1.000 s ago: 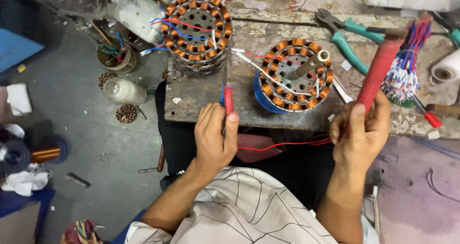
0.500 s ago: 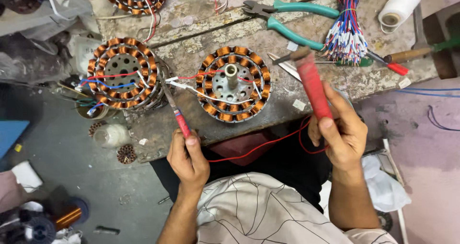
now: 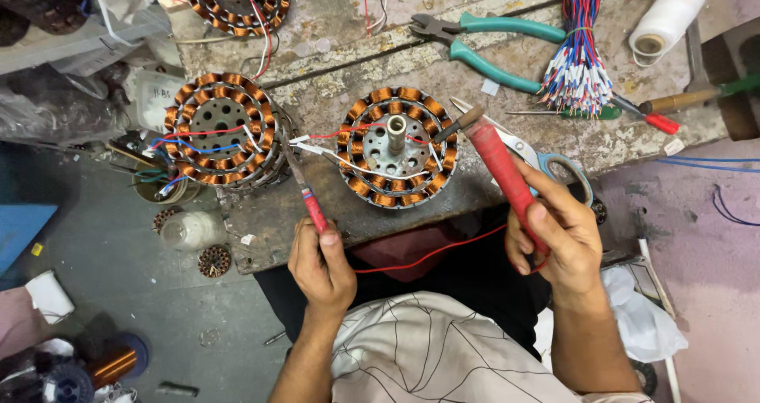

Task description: The person prepares a stator by trimming wires with scissors, tying knots, and soldering connections with a soldering iron.

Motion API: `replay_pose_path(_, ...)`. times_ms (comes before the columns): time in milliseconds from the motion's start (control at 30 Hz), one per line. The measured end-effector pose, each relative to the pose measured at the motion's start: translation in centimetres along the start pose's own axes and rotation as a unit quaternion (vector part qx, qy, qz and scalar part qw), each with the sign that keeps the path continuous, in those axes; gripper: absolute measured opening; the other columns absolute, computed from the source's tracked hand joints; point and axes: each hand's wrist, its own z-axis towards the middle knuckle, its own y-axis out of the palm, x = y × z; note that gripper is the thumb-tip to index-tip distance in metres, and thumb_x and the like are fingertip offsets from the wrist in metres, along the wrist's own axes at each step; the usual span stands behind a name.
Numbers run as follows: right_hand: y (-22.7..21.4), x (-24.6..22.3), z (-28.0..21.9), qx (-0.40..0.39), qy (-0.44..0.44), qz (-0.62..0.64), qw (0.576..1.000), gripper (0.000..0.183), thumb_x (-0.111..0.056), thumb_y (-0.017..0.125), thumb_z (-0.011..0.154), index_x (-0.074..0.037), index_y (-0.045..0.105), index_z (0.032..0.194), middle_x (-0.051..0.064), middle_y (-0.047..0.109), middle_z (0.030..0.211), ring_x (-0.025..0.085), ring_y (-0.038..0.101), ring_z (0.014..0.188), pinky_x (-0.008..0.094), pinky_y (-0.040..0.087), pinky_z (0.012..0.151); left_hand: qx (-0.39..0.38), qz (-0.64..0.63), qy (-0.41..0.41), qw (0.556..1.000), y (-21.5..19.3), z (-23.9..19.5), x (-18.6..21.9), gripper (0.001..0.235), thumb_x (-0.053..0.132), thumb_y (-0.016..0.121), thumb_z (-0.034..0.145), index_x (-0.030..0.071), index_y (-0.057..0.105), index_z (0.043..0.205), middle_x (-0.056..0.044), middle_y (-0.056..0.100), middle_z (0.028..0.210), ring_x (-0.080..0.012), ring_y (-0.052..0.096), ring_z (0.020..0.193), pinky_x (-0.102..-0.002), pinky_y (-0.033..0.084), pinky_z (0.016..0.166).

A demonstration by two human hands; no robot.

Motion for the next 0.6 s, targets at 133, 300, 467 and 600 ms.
replay_pose_path(133, -0.1, 0.3, -0.2, 0.010, 0.009, 0.008, 1.000, 0.059, -0.021, 0.059, 0.104, 0.005, 0.043, 0.154, 0.007, 0.046, 0.067, 0.014, 0.044, 0.053, 0.029, 0.044, 0.037, -0.004, 0.003, -0.002, 1.000, -0.1, 0.0, 0.1, 0.022, 0.013, 0.049, 0.105, -0.004, 0.057, 0.093, -0.015, 0.056, 0.082, -0.0283, 0.055, 0.072, -0.038, 0.044, 0.067)
replay_pose_path(300, -0.4, 0.4, -0.2, 0.013, 0.032, 0.026, 0.999, 0.059, -0.021, 0.057, 0.103, 0.004, 0.043, 0.155, 0.007, 0.045, 0.066, 0.014, 0.044, 0.050, 0.029, 0.043, 0.035, -0.003, 0.007, -0.010, 1.000, -0.1, -0.1, 0.2, 0.023, 0.014, 0.049, 0.105, -0.004, 0.058, 0.094, -0.015, 0.057, 0.082, -0.0280, 0.056, 0.071, -0.037, 0.044, 0.066)
replay_pose_path(467, 0.8, 0.0, 0.1, -0.051, -0.068, 0.152, 0.985, 0.062, -0.021, 0.059, 0.106, -0.002, 0.036, 0.160, 0.011, 0.051, 0.077, 0.020, 0.055, 0.056, 0.032, 0.049, 0.049, 0.019, -0.020, -0.022, 0.999, 0.2, -0.6, 0.0, 0.026, 0.015, 0.047, 0.107, -0.002, 0.056, 0.090, -0.011, 0.057, 0.080, -0.0220, 0.055, 0.068, -0.034, 0.044, 0.064)
replay_pose_path(600, 1.5, -0.8, 1.1, -0.069, -0.169, 0.115, 0.976, 0.034, -0.010, 0.067, 0.105, -0.006, 0.048, 0.134, 0.012, 0.055, 0.087, 0.023, 0.059, 0.070, 0.037, 0.055, 0.064, 0.030, -0.040, -0.009, 0.999, 0.5, -0.8, 0.5, 0.026, 0.017, 0.045, 0.106, -0.002, 0.056, 0.092, -0.010, 0.059, 0.083, -0.0176, 0.055, 0.068, -0.031, 0.044, 0.063)
